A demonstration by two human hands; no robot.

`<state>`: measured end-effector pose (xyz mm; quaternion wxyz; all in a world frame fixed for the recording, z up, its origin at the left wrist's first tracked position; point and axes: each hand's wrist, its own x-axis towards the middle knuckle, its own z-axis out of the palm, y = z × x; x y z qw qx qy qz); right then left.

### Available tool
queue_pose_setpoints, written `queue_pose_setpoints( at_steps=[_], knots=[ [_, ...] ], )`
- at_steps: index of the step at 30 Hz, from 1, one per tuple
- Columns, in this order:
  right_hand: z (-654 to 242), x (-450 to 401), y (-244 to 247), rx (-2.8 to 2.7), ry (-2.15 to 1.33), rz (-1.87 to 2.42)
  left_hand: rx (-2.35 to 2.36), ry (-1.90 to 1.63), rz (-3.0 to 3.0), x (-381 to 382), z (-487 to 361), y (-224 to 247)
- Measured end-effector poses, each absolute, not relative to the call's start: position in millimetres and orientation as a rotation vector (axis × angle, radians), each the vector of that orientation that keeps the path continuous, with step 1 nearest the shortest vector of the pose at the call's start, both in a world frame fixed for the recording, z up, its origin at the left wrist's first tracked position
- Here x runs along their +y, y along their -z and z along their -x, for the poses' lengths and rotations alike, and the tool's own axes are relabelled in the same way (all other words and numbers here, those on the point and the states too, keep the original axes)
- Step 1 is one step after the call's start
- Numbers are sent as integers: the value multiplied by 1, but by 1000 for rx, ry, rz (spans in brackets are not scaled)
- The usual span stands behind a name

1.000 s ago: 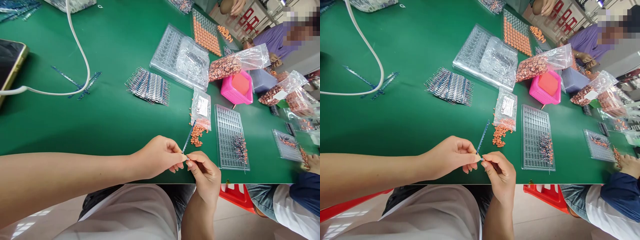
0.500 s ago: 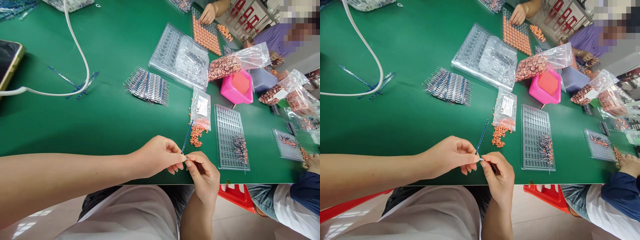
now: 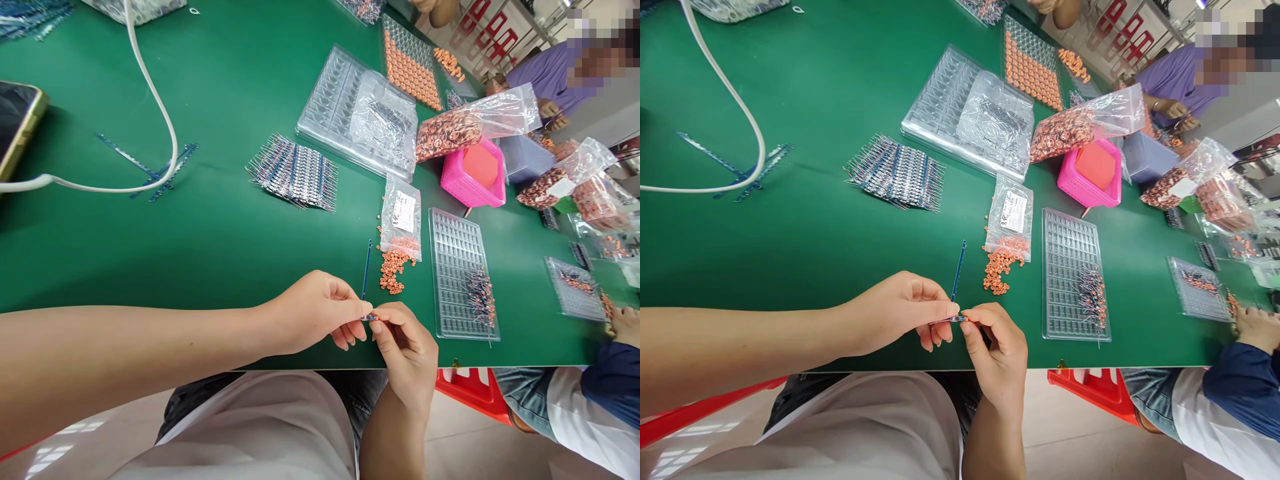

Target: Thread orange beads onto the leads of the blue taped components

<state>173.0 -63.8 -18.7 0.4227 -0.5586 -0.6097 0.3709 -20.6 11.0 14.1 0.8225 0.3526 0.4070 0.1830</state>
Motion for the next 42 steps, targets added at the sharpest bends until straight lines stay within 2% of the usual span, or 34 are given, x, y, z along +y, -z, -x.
queue_pose_setpoints(
  at_steps=[14, 29, 42],
  knots=[
    [-177, -62, 19, -1502, -988, 1373, 879, -398, -882, 5, 20, -11],
    [-172, -62, 18, -1515, -926, 1471, 929, -500, -1564, 7, 25, -3],
    [-162, -63, 17, -1696, -621, 1525, 1072, -522, -1604, 4, 22, -2]
  ],
)
